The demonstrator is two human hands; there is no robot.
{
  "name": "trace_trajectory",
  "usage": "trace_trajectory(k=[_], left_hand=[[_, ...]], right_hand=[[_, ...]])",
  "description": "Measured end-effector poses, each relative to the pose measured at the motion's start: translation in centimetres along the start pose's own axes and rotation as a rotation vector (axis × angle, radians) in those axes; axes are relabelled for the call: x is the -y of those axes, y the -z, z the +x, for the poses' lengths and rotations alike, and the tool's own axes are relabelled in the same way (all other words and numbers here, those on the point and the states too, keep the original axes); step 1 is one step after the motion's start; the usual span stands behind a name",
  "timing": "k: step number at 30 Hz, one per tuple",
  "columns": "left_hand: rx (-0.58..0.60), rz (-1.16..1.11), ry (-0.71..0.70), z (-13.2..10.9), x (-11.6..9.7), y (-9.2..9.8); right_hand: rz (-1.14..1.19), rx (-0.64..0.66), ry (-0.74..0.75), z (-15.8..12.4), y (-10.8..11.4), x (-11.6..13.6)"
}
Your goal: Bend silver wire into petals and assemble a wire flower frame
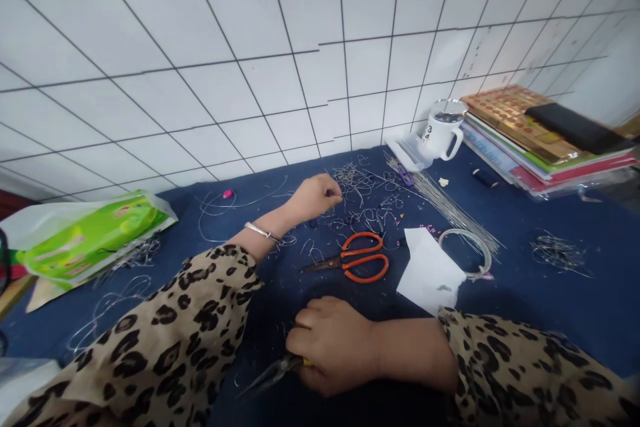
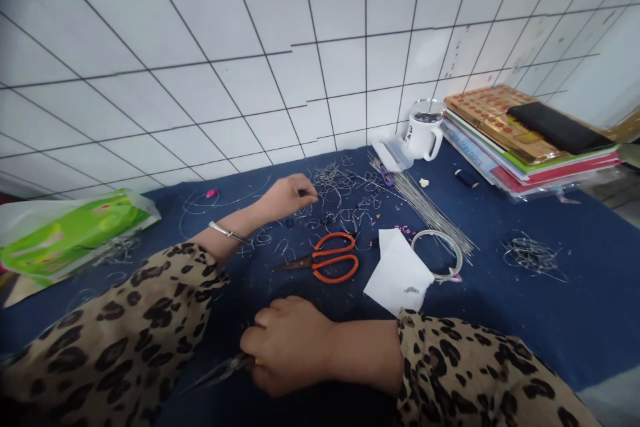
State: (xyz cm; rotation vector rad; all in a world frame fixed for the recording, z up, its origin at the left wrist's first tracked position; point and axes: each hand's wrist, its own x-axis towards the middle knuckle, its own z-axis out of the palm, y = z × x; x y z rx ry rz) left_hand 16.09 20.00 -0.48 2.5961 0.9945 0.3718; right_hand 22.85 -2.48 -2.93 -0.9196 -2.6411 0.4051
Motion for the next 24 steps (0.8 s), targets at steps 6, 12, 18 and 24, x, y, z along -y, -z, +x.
trace_trajectory(k=[6,12,18,24], left_hand=[[0.176,-0.013,-0.098,-0.6,-1.6,-2.1],[0.23,0.033,-0.086,-0.1,-1.7,-2.8],[0.23,0.092,-0.073,0.2,-2.4,-2.1],[0.107,0.109,0.038,-0.2,-2.1,0.4]], right_hand=[[-0.001,0.01,0.004,-0.1,0.1,0.1],[-0.002,0.005,0.009,-0.1,0.0,0.0],[-0.021,-0.018,0.014,-0.1,-0.3,-0.1],[-0.03,0.005,0.019,-0.2,-0.2,0.0]])
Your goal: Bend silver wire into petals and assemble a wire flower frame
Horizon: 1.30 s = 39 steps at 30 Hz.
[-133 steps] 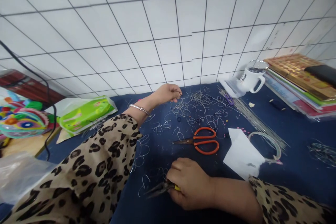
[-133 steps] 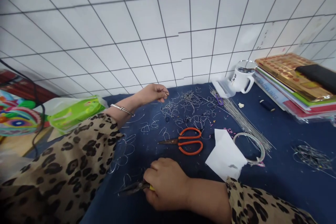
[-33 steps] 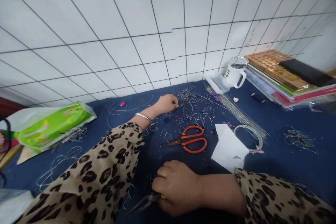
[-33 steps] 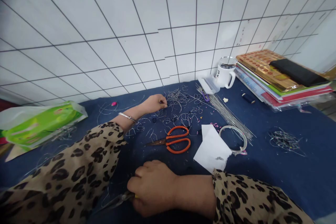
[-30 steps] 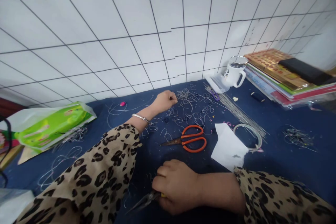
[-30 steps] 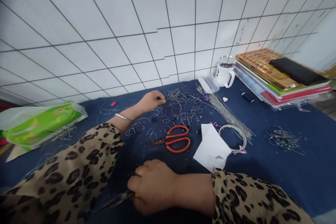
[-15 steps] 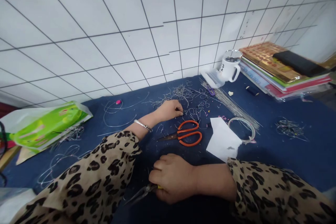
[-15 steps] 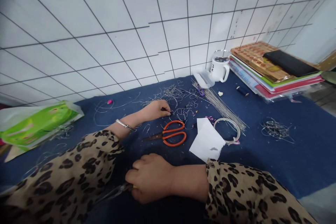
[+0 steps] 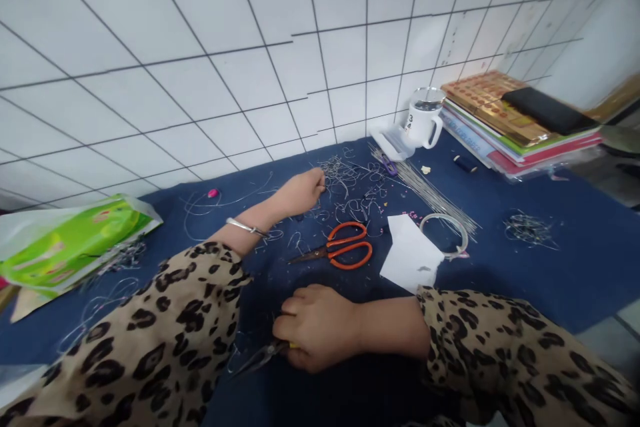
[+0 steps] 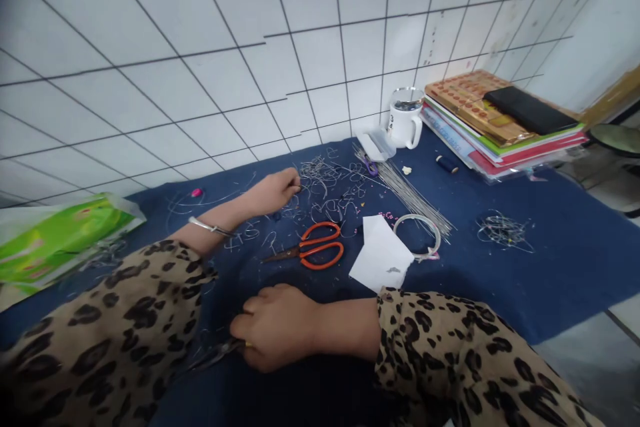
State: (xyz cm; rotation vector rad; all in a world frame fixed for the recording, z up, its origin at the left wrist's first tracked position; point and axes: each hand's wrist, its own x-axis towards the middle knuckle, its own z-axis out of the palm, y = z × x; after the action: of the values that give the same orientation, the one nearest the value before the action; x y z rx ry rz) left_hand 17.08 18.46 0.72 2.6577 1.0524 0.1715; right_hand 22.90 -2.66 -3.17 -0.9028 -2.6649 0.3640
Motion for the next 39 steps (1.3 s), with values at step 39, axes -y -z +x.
trace_trajectory(k=[39], left_hand=[[0.58,-0.392,-0.243,-1.0,-12.1,-3.4]], right_hand=[[-0.012,-0.005,0.079,-0.8,-0.6,-0.2]])
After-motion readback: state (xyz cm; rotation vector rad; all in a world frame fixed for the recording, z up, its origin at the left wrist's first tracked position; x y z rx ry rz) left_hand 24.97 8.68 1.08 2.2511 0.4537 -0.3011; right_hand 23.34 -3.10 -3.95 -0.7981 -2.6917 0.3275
